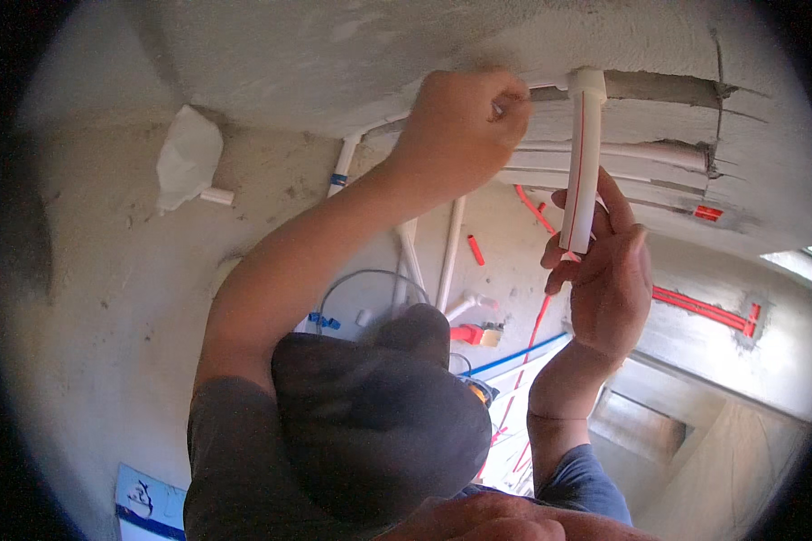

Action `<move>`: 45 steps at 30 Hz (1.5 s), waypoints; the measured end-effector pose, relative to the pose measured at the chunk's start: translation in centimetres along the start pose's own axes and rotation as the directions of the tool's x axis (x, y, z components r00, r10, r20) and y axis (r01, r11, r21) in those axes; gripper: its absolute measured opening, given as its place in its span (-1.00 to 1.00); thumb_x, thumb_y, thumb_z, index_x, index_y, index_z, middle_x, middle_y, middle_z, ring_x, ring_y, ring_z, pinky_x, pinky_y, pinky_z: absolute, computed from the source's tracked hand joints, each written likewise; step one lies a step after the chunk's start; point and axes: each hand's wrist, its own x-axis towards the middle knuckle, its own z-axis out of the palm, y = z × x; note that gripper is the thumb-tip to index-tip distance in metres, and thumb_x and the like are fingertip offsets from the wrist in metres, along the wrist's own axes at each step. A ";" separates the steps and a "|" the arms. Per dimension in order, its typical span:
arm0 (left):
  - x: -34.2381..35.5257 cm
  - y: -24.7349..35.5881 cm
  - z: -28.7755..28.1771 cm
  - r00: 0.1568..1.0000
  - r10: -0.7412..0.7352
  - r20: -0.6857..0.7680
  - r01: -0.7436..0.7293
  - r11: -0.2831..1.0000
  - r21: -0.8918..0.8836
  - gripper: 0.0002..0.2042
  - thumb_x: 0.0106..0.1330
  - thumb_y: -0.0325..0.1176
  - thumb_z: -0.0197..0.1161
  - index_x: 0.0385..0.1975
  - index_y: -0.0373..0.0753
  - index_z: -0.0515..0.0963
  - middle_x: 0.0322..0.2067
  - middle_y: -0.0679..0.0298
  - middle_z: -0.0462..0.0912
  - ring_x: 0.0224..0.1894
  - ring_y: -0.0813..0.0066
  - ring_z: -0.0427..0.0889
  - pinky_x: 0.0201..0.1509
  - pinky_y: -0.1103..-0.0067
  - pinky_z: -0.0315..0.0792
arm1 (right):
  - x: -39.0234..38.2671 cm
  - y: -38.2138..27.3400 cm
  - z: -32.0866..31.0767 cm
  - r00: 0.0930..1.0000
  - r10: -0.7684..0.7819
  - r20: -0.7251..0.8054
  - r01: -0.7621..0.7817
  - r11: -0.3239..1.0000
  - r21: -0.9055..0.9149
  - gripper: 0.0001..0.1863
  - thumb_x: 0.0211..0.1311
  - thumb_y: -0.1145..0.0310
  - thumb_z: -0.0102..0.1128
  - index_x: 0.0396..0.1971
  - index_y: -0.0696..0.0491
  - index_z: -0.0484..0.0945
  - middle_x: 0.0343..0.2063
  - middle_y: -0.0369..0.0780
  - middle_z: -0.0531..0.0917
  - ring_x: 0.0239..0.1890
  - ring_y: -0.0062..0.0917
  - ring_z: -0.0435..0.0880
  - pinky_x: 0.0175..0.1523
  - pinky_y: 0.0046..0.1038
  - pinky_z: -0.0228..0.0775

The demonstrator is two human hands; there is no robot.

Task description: The person is installing white PVC pipes into a concrete wall. They use a hammer to tap pipe fittings into place, a pipe cutter to trim sections, and a heat gun to fuse joints. The person assembles a pipe assembly and fits it into the wall.

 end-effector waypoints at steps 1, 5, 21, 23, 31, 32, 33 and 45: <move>0.2 -0.3 0.9 1.000 0.007 0.019 -0.007 1.000 -0.017 -0.77 0.37 -0.37 0.31 -0.10 -0.39 0.66 -0.34 0.09 0.79 -0.43 0.47 0.77 -0.32 0.52 0.64 | -0.3 -0.1 0.5 0.999 -0.007 -0.039 0.003 0.995 -0.101 -0.22 0.46 -0.12 0.06 0.40 0.21 0.28 -0.04 -0.05 0.63 -0.42 -0.52 0.67 -0.48 -0.62 0.41; 0.9 -1.0 2.8 0.995 0.036 0.091 -0.029 0.997 -0.077 -0.75 0.38 -0.37 0.30 -0.05 -0.41 0.63 -0.36 0.07 0.78 -0.43 0.46 0.78 -0.34 0.52 0.65 | 0.3 0.5 2.9 0.983 -0.062 -0.174 0.021 0.973 -0.231 -0.30 0.47 0.01 0.11 0.40 0.18 0.30 -0.16 -0.19 0.57 -0.55 -0.74 0.43 -0.55 -0.70 0.14; 2.2 -2.7 5.4 0.954 0.256 -0.157 -0.291 0.919 -0.266 -0.83 0.34 -0.43 0.32 -0.17 -0.37 0.64 -0.45 0.03 0.74 -0.44 0.36 0.78 -0.34 0.47 0.61 | 1.7 0.6 4.3 0.926 -0.109 -0.361 0.032 0.977 -0.212 -0.44 0.58 0.17 -0.07 0.37 0.26 0.31 -0.46 -0.21 0.60 -0.75 -0.75 0.28 -0.70 -0.68 0.07; 2.1 -2.6 5.2 0.954 0.257 -0.153 -0.293 0.906 -0.306 -0.84 0.32 -0.43 0.34 -0.18 -0.36 0.64 -0.44 0.03 0.73 -0.43 0.32 0.78 -0.33 0.46 0.60 | 2.1 0.7 4.8 0.915 -0.122 -0.385 0.050 0.980 -0.193 -0.45 0.54 0.20 0.03 0.35 0.25 0.35 -0.54 -0.25 0.57 -0.81 -0.75 0.24 -0.75 -0.67 0.04; 2.5 -3.0 6.3 0.943 0.257 -0.213 -0.311 0.909 -0.277 -0.88 0.30 -0.43 0.38 -0.26 -0.30 0.63 -0.49 0.06 0.70 -0.49 0.24 0.74 -0.37 0.44 0.58 | 2.9 1.1 5.2 0.887 -0.175 -0.427 0.055 0.959 -0.278 -0.47 0.57 0.21 -0.07 0.31 0.30 0.38 -0.59 -0.26 0.55 -0.83 -0.78 0.21 -0.76 -0.70 0.05; 2.6 -3.2 6.4 0.927 0.282 -0.246 -0.344 0.902 -0.262 -0.88 0.29 -0.43 0.38 -0.26 -0.29 0.62 -0.50 0.06 0.69 -0.49 0.22 0.74 -0.37 0.44 0.58 | 3.0 1.1 5.3 0.888 -0.181 -0.423 0.051 0.953 -0.300 -0.48 0.60 0.22 -0.14 0.32 0.31 0.36 -0.58 -0.25 0.56 -0.85 -0.79 0.19 -0.77 -0.72 0.04; 2.7 -3.2 6.4 0.921 0.290 -0.258 -0.354 0.902 -0.248 -0.88 0.29 -0.43 0.39 -0.26 -0.28 0.62 -0.50 0.06 0.69 -0.49 0.22 0.74 -0.37 0.44 0.58 | 3.2 1.2 5.3 0.888 -0.181 -0.424 0.056 0.955 -0.290 -0.47 0.59 0.22 -0.14 0.32 0.31 0.36 -0.59 -0.25 0.56 -0.85 -0.79 0.20 -0.77 -0.72 0.05; 2.8 -2.5 6.2 0.913 0.328 -0.243 -0.380 0.902 -0.208 -0.88 0.27 -0.45 0.37 -0.25 -0.26 0.60 -0.49 0.06 0.70 -0.46 0.15 0.77 -0.39 0.38 0.61 | 3.0 0.7 5.8 0.878 -0.171 -0.447 0.045 0.959 -0.279 -0.45 0.55 0.21 -0.07 0.30 0.34 0.37 -0.62 -0.28 0.51 -0.85 -0.79 0.21 -0.76 -0.72 0.03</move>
